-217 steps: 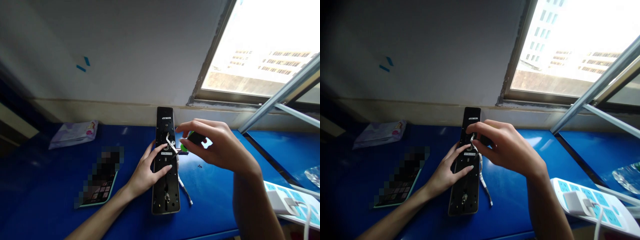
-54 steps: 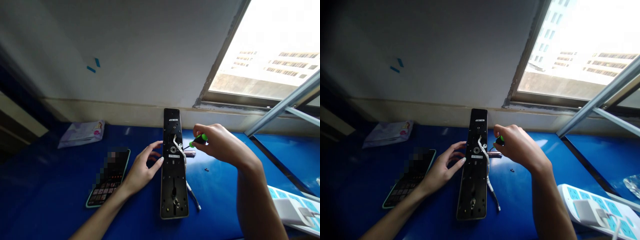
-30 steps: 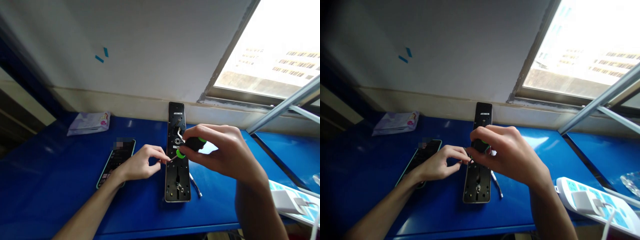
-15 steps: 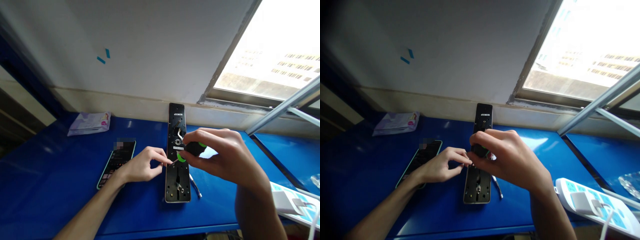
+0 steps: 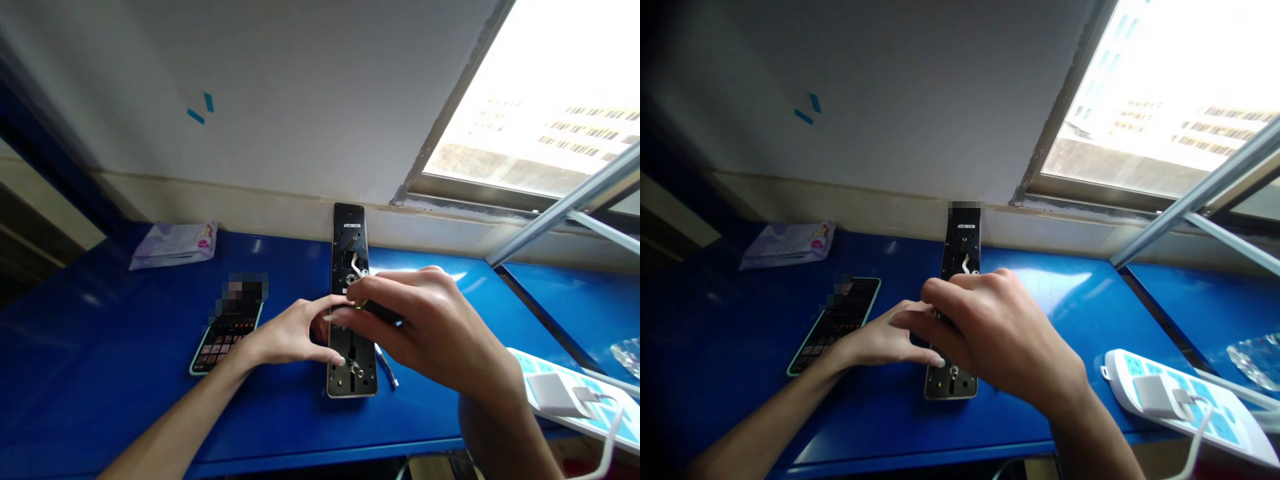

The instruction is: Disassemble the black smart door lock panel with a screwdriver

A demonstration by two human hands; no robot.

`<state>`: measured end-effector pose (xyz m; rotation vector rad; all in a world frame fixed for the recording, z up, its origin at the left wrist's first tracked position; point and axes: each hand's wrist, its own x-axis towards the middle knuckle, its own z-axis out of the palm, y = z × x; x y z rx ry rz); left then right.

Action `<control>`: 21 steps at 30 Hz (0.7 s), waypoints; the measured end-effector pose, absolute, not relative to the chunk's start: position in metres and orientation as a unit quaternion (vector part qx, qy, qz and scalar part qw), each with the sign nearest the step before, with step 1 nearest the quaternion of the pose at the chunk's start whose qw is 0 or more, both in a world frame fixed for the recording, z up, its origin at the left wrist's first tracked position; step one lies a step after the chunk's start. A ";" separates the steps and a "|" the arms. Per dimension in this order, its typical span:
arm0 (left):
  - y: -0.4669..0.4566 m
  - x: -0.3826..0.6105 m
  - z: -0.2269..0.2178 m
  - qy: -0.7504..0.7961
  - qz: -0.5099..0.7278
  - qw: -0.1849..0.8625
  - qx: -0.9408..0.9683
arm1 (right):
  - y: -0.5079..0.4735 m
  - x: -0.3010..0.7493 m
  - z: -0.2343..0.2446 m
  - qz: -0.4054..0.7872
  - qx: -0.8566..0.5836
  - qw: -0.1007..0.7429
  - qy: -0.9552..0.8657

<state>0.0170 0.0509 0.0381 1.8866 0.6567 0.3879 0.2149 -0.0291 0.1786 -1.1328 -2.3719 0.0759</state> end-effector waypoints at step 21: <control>0.055 0.024 0.025 0.281 0.186 0.549 0.765 | -0.024 0.229 0.179 0.125 -0.387 0.250 -0.879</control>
